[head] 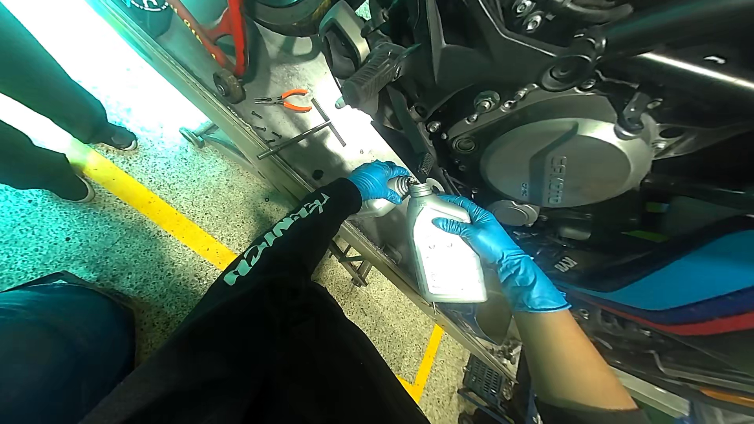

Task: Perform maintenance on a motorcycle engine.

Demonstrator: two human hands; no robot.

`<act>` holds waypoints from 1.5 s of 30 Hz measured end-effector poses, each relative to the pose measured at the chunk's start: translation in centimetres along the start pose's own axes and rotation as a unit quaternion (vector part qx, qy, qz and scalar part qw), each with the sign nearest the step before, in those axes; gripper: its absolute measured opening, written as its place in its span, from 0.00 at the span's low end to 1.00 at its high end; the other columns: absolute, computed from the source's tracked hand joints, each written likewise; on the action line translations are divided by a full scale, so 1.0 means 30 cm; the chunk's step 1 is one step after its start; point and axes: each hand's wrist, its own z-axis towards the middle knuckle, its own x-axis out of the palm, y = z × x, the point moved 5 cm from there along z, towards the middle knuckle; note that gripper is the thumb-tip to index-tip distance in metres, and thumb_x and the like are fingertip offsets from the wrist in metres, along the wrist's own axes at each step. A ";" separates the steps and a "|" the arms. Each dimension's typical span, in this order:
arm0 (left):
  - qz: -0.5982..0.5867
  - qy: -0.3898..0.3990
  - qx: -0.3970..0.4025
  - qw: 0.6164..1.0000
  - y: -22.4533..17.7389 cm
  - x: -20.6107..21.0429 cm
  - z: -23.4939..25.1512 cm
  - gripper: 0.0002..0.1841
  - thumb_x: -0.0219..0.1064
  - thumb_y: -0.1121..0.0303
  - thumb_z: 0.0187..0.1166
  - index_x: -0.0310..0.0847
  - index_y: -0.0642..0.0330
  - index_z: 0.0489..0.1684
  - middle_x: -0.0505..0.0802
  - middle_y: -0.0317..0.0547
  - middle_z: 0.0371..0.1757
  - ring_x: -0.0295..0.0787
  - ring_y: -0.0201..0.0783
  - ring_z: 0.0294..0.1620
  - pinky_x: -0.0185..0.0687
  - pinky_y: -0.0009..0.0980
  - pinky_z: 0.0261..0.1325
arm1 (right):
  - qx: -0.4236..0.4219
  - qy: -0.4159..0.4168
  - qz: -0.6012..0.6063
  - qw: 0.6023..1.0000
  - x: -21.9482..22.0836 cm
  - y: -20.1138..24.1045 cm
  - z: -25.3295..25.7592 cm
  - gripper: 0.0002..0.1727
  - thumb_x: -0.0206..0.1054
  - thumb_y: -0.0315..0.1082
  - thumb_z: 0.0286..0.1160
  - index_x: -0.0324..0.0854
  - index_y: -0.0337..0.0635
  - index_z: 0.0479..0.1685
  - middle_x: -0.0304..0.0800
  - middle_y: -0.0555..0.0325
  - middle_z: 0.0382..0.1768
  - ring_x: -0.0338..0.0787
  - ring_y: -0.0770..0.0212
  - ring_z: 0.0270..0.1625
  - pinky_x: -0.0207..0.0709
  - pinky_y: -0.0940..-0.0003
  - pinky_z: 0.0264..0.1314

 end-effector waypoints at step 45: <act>-0.054 -0.057 -0.065 0.995 0.007 0.009 -0.027 0.37 0.83 0.59 0.68 0.75 0.48 0.81 0.83 0.49 0.78 0.81 0.50 0.77 0.76 0.55 0.78 | -0.093 -0.119 0.185 0.971 0.311 -0.387 -0.092 0.43 0.84 0.34 0.61 0.71 0.59 0.83 0.82 0.64 0.76 0.85 0.65 0.72 0.83 0.56 0.73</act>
